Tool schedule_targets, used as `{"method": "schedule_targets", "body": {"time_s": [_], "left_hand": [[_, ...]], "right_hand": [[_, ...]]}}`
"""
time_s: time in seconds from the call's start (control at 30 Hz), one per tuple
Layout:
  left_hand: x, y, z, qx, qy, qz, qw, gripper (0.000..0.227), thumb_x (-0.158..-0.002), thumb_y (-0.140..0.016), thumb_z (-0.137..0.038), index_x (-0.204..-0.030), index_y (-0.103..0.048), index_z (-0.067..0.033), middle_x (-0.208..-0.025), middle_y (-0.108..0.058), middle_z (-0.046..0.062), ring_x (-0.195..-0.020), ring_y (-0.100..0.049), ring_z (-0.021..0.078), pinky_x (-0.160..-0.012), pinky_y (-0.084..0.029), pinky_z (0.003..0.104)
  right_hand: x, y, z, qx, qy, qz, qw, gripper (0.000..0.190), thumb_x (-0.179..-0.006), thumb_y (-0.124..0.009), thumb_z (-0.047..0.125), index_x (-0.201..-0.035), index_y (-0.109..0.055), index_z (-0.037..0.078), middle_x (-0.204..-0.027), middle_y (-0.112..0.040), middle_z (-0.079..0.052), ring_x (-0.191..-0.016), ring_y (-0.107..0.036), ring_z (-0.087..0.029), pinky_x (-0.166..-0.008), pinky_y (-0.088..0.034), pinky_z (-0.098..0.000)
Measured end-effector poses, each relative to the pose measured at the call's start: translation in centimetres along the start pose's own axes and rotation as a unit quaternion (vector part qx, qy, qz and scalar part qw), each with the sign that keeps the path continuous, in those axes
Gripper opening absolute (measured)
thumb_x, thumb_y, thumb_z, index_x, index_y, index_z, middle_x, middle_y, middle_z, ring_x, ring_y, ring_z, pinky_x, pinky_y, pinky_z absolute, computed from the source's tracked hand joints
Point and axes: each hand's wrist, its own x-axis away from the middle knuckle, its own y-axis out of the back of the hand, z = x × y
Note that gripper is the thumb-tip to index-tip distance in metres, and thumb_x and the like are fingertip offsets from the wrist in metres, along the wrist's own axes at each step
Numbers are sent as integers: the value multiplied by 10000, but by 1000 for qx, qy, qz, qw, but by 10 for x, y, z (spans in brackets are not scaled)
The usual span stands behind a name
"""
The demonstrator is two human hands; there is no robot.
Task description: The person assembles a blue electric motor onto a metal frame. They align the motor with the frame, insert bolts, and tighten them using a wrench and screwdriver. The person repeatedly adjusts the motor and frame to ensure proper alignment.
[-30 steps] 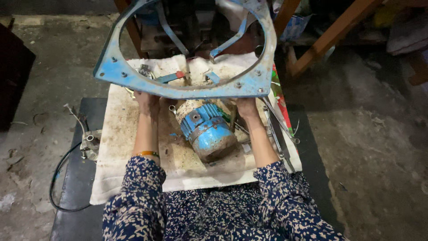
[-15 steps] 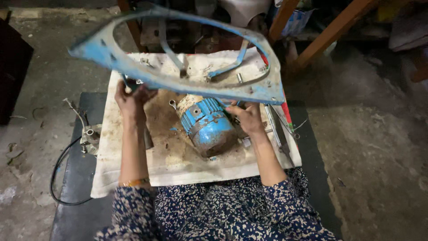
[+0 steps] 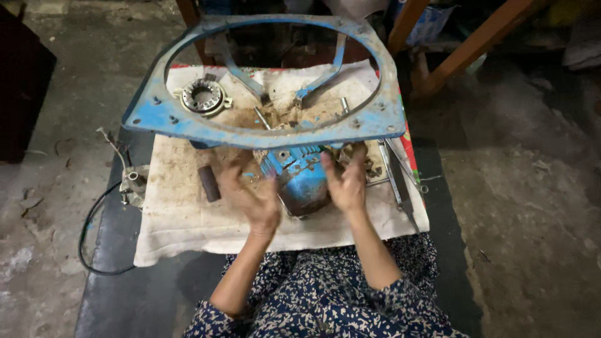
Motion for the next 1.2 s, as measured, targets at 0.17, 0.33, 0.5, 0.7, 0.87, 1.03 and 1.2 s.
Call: {"method": "schedule_targets", "body": {"time_s": [0.17, 0.33, 0.5, 0.7, 0.87, 1.03, 1.2], "left_hand": [[-26, -15, -40, 71, -73, 195, 976, 503, -971, -724, -247, -1349, -535, 27, -1334, -546, 265, -1248, -530, 416, -1093, -429, 493], [-39, -44, -6, -54, -74, 255, 963, 564, -963, -744, -348, -1316, -569, 56, -1283, -570, 330, -1185, -529, 513, -1055, -404, 549], [-44, -46, 50, -39, -53, 238, 969, 403, -1005, -671, -354, -1251, -667, -34, -1229, -671, 226, -1177, -589, 442, -1075, -421, 517], [-55, -45, 71, -30, 105, 335, 936, 337, -986, -628, -343, -1172, -728, -80, -1174, -702, 197, -1139, -608, 408, -1016, -452, 477], [-49, -54, 65, 5, 4, 259, 966, 378, -1025, -634, -253, -1348, -628, -58, -1351, -639, 209, -1265, -570, 423, -1111, -418, 487], [-56, -75, 57, -24, -68, 291, 954, 543, -917, -699, -244, -1412, -559, -69, -1428, -537, 210, -1335, -502, 435, -1168, -376, 505], [-58, -95, 43, -138, -80, 347, 924, 582, -848, -733, -364, -1340, -605, -79, -1350, -560, 230, -1269, -486, 453, -1107, -362, 532]], "right_hand": [[23, -4, 51, 164, 91, 1, 982, 825, -897, -769, 214, -1526, -336, -97, -1436, -455, -359, -1343, -475, -477, -1130, -401, -515], [17, -1, 40, 65, 44, -26, 997, 606, -905, -783, 233, -1375, -492, -16, -1285, -584, -225, -1199, -610, -344, -1046, -490, -435], [-3, -5, -10, -152, 18, -62, 986, 386, -999, -697, 220, -1248, -504, -3, -1029, -640, -76, -897, -610, -141, -808, -535, -270], [-11, -8, -29, -182, -56, 73, 979, 261, -1033, -633, 209, -1197, -652, 7, -1009, -663, -38, -924, -566, -81, -857, -477, -253], [-5, -7, -18, -92, -63, 32, 993, 264, -1035, -631, 246, -1134, -659, 2, -953, -690, -55, -850, -597, -108, -769, -501, -267], [1, -8, -5, -71, -22, 11, 997, 335, -1036, -644, 283, -1178, -584, -14, -1013, -715, -87, -897, -663, -140, -787, -540, -271], [9, -12, 10, -39, -87, 7, 995, 415, -993, -667, 316, -1213, -509, 1, -1099, -694, -90, -920, -700, -172, -790, -592, -297]]}}
